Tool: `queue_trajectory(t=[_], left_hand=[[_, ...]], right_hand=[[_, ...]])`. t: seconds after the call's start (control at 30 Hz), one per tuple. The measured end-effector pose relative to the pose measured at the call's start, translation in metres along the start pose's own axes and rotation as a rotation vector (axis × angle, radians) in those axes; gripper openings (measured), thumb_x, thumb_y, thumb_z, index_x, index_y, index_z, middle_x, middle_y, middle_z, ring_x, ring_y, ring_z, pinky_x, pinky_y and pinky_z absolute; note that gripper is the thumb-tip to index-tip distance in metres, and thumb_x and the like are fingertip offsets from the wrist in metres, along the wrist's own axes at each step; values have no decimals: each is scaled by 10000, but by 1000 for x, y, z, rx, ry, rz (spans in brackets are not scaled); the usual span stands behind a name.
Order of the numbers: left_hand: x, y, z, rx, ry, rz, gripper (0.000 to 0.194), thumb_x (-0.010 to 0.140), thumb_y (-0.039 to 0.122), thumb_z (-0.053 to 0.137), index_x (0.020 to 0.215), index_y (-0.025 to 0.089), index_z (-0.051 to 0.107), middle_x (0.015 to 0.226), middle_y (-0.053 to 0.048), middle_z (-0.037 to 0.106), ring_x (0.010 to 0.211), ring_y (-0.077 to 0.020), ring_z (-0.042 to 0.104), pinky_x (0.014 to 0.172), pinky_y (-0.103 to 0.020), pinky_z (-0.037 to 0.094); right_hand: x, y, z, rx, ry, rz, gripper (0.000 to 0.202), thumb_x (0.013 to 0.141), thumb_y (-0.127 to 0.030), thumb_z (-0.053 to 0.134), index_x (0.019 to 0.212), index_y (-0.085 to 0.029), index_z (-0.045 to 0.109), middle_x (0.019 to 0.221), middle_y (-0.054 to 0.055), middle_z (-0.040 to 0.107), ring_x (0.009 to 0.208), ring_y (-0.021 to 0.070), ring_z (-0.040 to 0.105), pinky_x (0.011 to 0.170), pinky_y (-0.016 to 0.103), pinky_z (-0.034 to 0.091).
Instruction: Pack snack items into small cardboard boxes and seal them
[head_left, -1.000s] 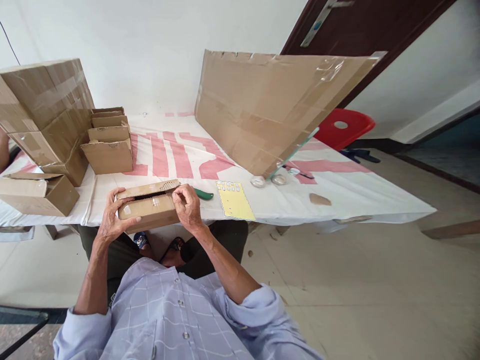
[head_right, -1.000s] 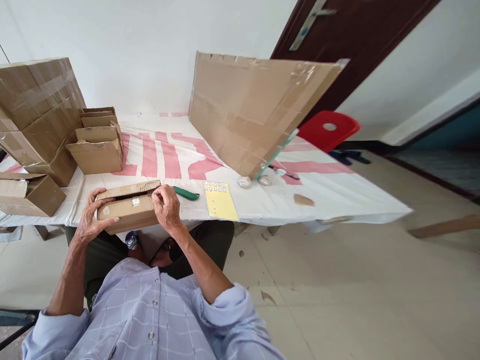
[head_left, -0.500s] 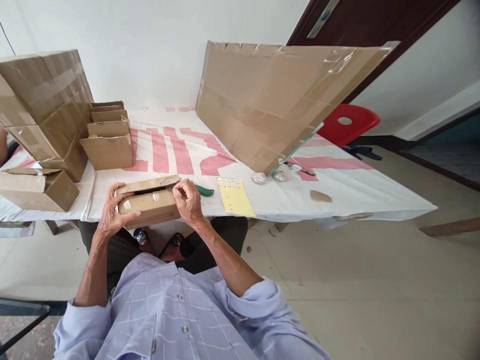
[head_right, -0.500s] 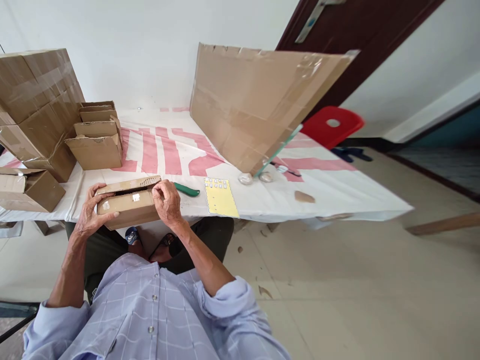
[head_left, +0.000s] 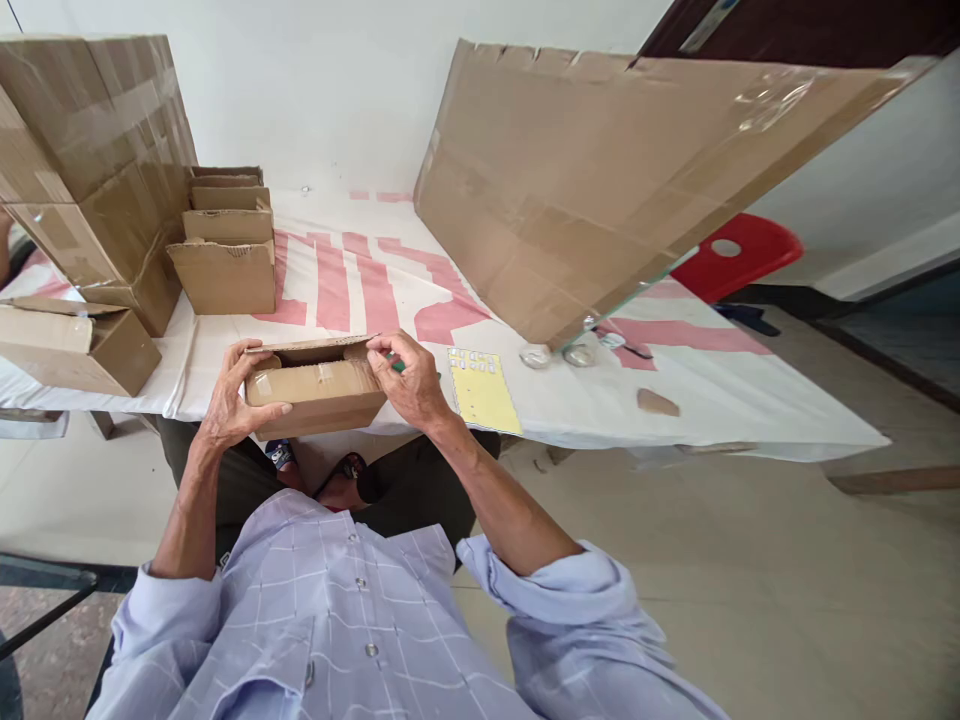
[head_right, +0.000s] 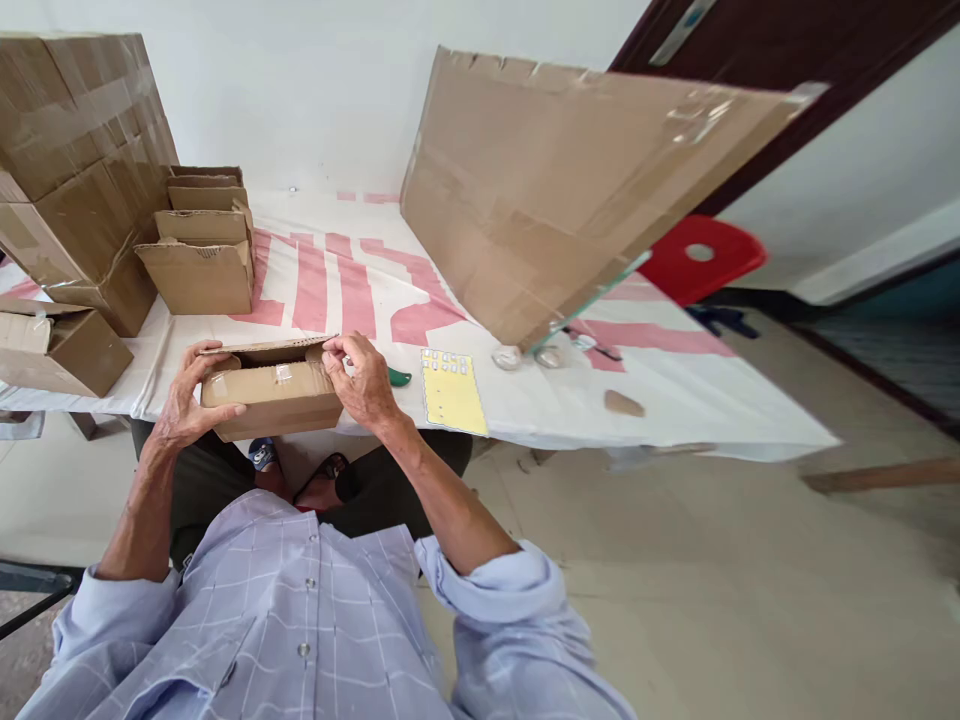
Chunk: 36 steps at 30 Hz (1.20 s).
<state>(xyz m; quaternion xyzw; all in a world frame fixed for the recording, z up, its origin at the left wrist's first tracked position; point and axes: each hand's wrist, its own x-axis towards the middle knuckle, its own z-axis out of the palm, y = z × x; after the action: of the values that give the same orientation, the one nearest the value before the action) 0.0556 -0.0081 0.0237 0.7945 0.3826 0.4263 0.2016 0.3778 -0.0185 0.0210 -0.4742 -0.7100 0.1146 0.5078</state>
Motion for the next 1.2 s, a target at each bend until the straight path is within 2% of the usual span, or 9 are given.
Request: queue_trajectory(t=[0.17,0.4,0.57,0.7,0.87,1.03,1.2], left_hand=[[-6,1,1,-27,9,42,892,771,743,947,1456,252,654,1588,-179,549,1546,-436,535,1302,-652,471],[-13,0,1,-67,-17,33,957,786,715,945,1559,274,594,1633,-176,496,1580,-450,485,1319,-671,446],[-13,-8,-1,-137,-122,-3,1056,752,696,975,1624,265,564,1691,-200,448,1621,-474,435,1322,-674,439],[-17,-20,-1,-228,-181,-109,1205,688,699,1003,1703,300,491,1753,-212,402,1630,-516,414,1219,-692,523],[-30,-23,5,-271,-175,-186,1287,696,648,1001,1775,347,367,1806,-200,360,1646,-521,395,1207,-720,508],[-31,-14,15,-288,-148,-113,1382,686,584,1027,1814,295,283,1820,-228,343,1662,-519,383,1293,-731,425],[-23,-8,28,-317,-169,-46,1428,672,618,1033,1821,291,251,1825,-235,345,1678,-517,375,1342,-757,344]], right_hand=[[-1,-11,-5,-162,-155,-137,256,1031,-330,690,1263,-250,763,1265,126,783,1213,338,713,1101,558,598],[1,-18,-7,-264,-367,-218,368,1034,-410,763,1364,-247,770,1303,135,766,1247,364,717,1118,590,596],[2,-12,-3,-290,-475,-269,511,960,-492,854,1386,-236,737,1250,144,753,1186,386,718,1066,601,608],[5,-4,3,-250,-471,-236,501,905,-496,894,1298,-247,708,1204,130,753,1141,381,729,1024,571,618],[0,-1,1,-178,-444,-153,496,868,-479,891,1253,-273,656,1193,106,756,1140,373,736,1019,540,617],[-9,2,-18,-152,-449,-44,517,845,-484,877,1258,-289,636,1263,107,749,1184,368,725,1054,525,598],[-18,9,-42,-107,-429,91,527,833,-512,857,1255,-290,632,1320,94,737,1222,345,711,1089,505,575]])
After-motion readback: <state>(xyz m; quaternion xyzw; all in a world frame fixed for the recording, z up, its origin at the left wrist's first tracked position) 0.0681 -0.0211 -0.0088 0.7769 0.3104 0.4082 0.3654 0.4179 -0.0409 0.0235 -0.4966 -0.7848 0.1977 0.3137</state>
